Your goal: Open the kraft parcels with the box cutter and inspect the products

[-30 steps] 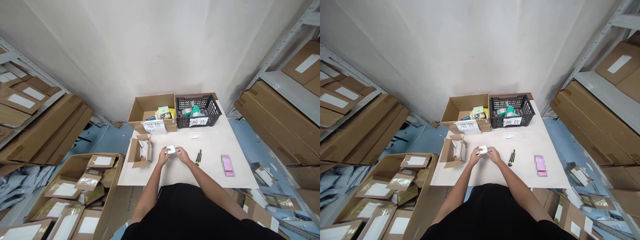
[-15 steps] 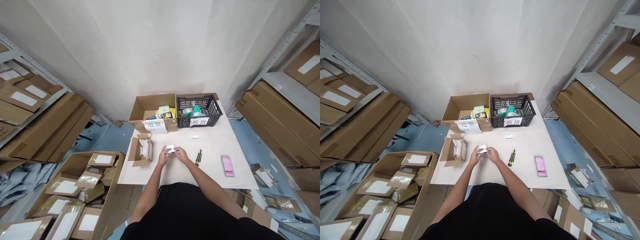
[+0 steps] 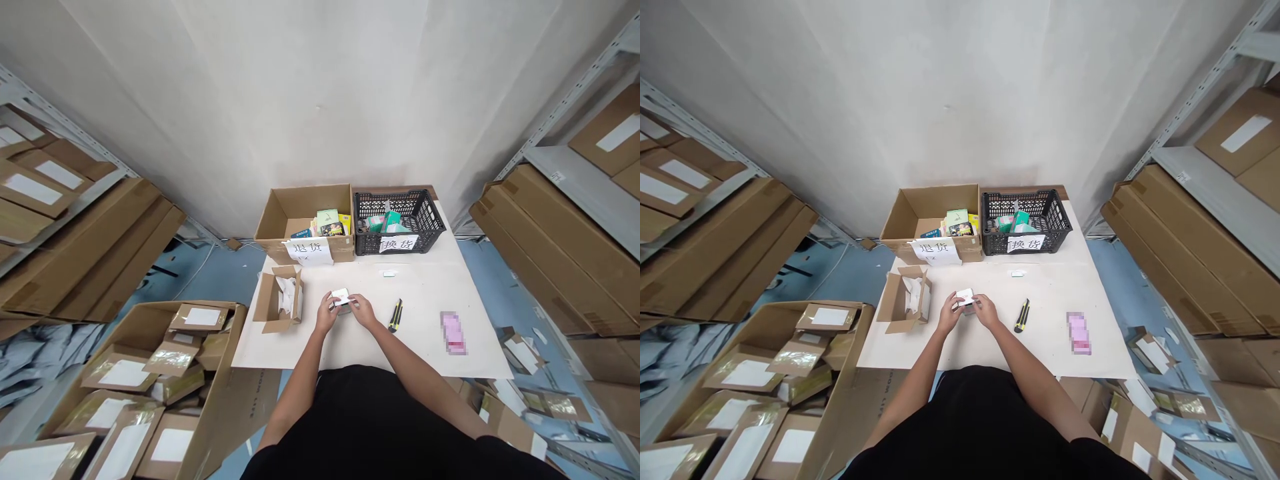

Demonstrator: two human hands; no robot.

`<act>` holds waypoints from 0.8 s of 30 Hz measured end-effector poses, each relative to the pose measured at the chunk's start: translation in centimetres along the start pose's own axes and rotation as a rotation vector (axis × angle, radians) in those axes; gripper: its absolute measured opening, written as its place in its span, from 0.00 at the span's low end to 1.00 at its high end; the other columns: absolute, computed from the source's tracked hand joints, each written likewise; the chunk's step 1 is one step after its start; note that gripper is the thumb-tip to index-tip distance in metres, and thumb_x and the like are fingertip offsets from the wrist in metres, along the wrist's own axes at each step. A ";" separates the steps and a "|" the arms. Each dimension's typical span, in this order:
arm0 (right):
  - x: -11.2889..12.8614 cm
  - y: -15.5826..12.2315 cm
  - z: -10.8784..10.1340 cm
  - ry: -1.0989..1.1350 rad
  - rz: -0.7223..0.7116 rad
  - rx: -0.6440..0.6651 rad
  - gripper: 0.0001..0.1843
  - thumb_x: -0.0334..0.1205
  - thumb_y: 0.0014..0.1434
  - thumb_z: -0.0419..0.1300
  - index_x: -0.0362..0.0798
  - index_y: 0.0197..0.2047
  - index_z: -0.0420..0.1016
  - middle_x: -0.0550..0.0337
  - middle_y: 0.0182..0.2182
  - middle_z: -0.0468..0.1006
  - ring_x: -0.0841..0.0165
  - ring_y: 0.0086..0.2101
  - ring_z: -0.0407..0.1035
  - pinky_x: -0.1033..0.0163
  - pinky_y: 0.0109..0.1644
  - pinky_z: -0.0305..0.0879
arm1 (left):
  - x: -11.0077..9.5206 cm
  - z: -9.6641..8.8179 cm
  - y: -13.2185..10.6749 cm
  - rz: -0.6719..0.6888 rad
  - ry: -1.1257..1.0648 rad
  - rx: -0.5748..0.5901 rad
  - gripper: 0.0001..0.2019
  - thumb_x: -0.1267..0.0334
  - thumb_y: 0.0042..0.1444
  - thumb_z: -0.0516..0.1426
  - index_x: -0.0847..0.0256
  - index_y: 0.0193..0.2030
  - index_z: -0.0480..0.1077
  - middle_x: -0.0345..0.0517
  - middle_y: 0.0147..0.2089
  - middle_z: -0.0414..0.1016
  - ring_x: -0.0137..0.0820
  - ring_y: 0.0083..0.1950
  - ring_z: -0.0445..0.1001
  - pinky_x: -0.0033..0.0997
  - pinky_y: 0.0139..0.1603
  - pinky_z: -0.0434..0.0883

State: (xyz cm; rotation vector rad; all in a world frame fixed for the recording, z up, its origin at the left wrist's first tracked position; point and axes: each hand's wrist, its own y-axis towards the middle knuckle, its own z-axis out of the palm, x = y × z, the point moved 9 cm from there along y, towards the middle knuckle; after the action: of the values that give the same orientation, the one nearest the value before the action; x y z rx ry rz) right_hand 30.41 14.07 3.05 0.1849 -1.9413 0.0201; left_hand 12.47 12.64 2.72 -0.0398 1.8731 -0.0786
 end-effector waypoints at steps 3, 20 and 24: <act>-0.1 0.1 0.1 0.017 0.004 0.002 0.13 0.41 0.64 0.57 0.51 0.48 0.80 0.53 0.47 0.81 0.62 0.42 0.79 0.56 0.47 0.77 | -0.1 0.0 0.0 -0.003 -0.009 -0.005 0.11 0.57 0.61 0.64 0.55 0.49 0.78 0.56 0.73 0.63 0.49 0.79 0.56 0.45 0.61 0.78; -1.1 0.3 0.6 0.012 0.014 -0.059 0.13 0.42 0.62 0.54 0.52 0.46 0.78 0.52 0.49 0.78 0.60 0.42 0.77 0.50 0.53 0.75 | 0.8 0.9 0.3 0.014 0.035 -0.037 0.10 0.63 0.59 0.62 0.54 0.47 0.78 0.53 0.73 0.65 0.44 0.72 0.68 0.46 0.64 0.76; -3.5 0.3 1.5 0.185 0.160 -0.052 0.23 0.40 0.52 0.59 0.54 0.52 0.73 0.54 0.50 0.79 0.60 0.43 0.78 0.52 0.48 0.77 | 1.6 0.7 0.6 -0.028 0.002 -0.093 0.17 0.69 0.53 0.63 0.54 0.50 0.74 0.53 0.70 0.68 0.43 0.68 0.73 0.45 0.63 0.76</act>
State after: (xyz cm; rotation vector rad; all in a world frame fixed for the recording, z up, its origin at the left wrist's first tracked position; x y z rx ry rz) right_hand 30.27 14.62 -0.74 -0.0069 -1.7661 0.0897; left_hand 12.63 13.08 0.92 -0.1302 1.8775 -0.0105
